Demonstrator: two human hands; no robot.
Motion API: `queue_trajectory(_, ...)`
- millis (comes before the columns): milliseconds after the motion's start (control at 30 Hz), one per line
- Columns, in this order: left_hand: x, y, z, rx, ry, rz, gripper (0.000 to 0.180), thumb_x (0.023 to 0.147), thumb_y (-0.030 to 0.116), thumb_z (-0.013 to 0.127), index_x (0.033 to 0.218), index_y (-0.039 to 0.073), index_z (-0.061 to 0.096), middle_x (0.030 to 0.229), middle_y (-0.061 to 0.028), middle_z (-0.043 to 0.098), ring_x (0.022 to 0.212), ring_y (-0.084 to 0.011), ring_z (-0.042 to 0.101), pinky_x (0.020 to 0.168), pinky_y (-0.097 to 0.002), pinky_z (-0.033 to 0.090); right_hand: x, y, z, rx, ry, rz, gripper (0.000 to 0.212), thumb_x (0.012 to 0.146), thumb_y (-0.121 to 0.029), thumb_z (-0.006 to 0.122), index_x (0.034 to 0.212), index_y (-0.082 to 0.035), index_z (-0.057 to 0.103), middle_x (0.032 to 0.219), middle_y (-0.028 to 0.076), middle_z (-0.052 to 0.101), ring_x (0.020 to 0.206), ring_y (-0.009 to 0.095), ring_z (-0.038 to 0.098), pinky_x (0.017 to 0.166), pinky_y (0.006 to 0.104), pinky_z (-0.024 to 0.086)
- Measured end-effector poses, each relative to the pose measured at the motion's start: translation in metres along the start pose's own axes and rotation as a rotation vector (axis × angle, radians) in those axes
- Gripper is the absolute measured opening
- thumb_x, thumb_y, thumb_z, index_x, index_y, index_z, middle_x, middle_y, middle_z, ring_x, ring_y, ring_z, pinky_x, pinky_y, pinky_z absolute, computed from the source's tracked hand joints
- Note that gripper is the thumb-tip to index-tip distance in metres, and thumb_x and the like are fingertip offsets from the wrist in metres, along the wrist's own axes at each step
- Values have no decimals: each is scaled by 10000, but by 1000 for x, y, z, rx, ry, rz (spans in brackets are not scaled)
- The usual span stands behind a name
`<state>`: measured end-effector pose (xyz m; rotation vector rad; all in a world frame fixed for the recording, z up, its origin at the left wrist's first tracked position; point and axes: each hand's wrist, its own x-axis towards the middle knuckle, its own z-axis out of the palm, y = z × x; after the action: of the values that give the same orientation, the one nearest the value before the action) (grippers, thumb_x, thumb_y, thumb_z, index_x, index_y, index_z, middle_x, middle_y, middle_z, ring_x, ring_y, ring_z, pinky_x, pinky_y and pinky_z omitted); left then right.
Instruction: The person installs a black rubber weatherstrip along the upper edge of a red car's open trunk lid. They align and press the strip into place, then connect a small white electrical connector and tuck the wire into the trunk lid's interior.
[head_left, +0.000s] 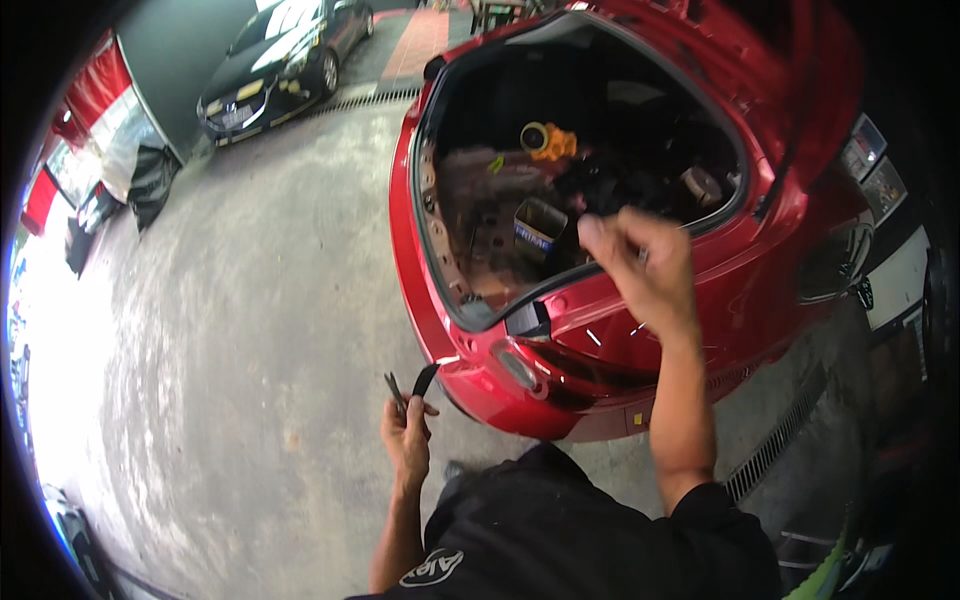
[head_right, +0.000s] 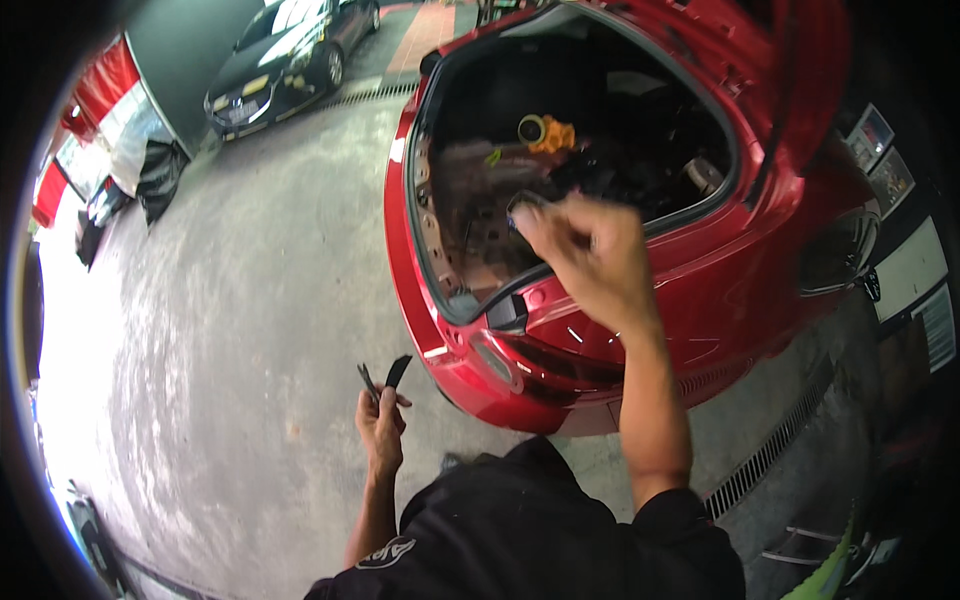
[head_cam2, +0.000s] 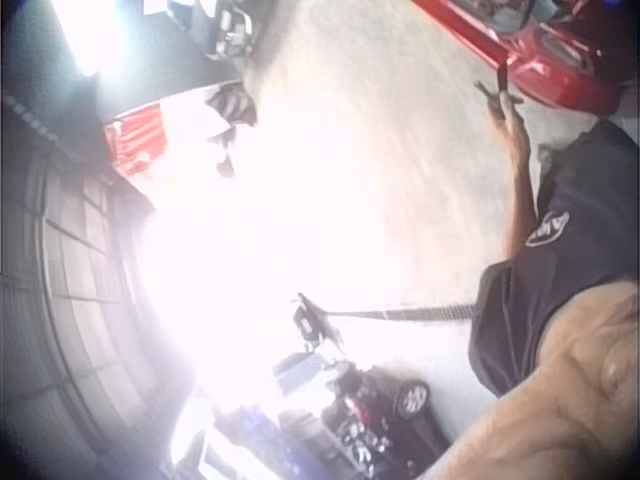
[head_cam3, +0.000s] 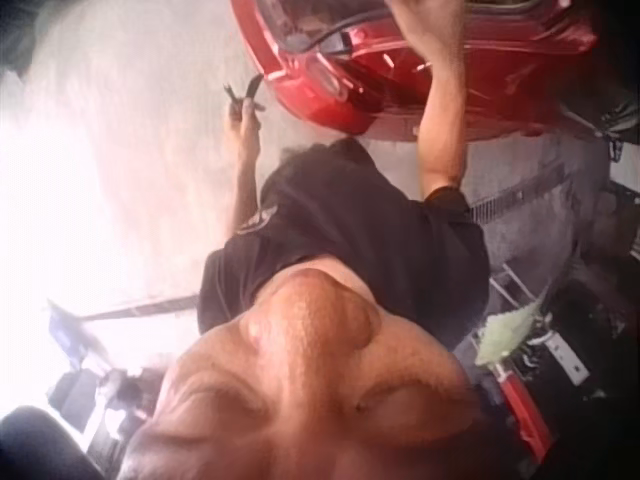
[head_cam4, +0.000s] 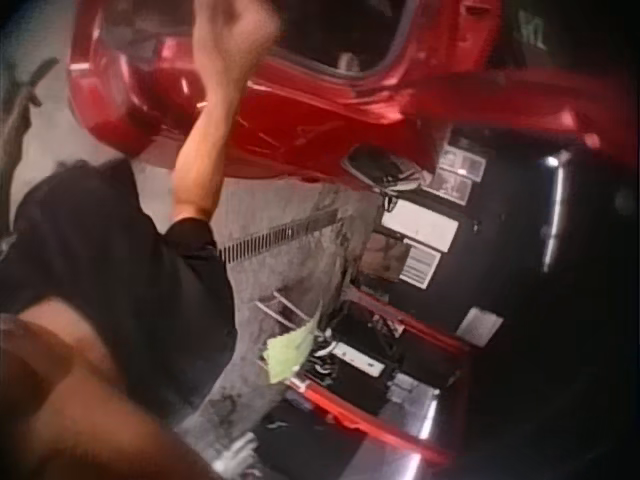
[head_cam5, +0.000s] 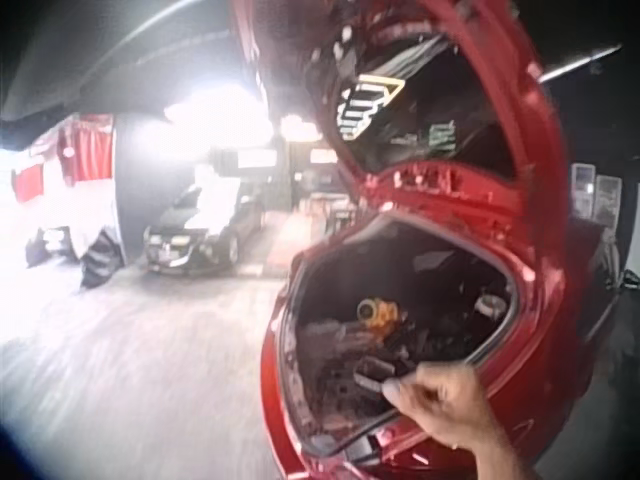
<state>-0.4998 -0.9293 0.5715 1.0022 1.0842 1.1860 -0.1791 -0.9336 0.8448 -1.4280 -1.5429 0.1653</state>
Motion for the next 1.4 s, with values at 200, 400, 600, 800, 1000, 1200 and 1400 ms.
queue_trajectory(200, 51, -40, 12, 45, 55, -206, 199, 1072, 259, 685, 1060, 65, 644, 722, 37, 591, 511, -14, 391, 440, -237, 273, -117, 70, 32, 426, -101, 687, 385, 1067, -285, 730, 806, -2, 745, 668, -70, 552, 648, 8, 449, 585, 237, 322)
queue_trajectory(400, 169, -140, 47, 113, 235, -263, 217, 1019, 227, 735, 1049, 13, 756, 771, 16, 635, 679, -83, 542, 609, -292, 433, -161, 73, 43, 644, -543, 752, 166, 1020, -115, 776, 920, 18, 777, 745, -41, 618, 681, 19, 498, 591, 252, 395)
queue_trajectory(600, 270, -240, 72, 88, 250, -482, 254, 963, 222, 782, 1022, -25, 766, 862, -31, 717, 788, -136, 631, 730, -311, 505, -186, 79, 67, 401, -341, 938, 182, 1013, -140, 782, 1008, 41, 798, 858, 44, 753, 795, 75, 652, 732, 258, 512)
queue_trajectory(800, 289, -289, 83, 272, 162, -352, 345, 974, 297, 773, 1011, -46, 755, 835, -59, 725, 784, -151, 644, 756, -349, 523, -219, 57, 101, 286, -148, 1346, 248, 1044, -207, 756, 1048, 36, 809, 904, 49, 781, 840, 79, 671, 793, 256, 531)
queue_trajectory(1000, 294, -283, 77, 405, 88, -376, 391, 943, 362, 776, 959, -28, 747, 739, -64, 674, 705, -165, 622, 700, -360, 515, -221, 39, 128, 220, -84, 1425, 283, 1053, -243, 753, 1082, 33, 812, 858, 7, 740, 789, 55, 609, 741, 245, 496)
queue_trajectory(1200, 315, -248, 70, 483, -163, -559, 334, 845, 288, 754, 885, -43, 737, 751, -90, 690, 723, -194, 647, 713, -384, 522, -218, 31, 132, 163, -27, 1410, 286, 1053, -250, 753, 1086, 27, 815, 812, -31, 683, 753, 46, 556, 705, 244, 462)
queue_trajectory(1400, 328, -256, 75, 491, -227, -567, 417, 873, 358, 786, 897, -56, 744, 801, -105, 720, 766, -201, 668, 743, -383, 531, -211, 36, 130, 174, -12, 1366, 276, 1050, -239, 754, 1087, 27, 814, 827, -25, 696, 754, 46, 560, 709, 247, 468)
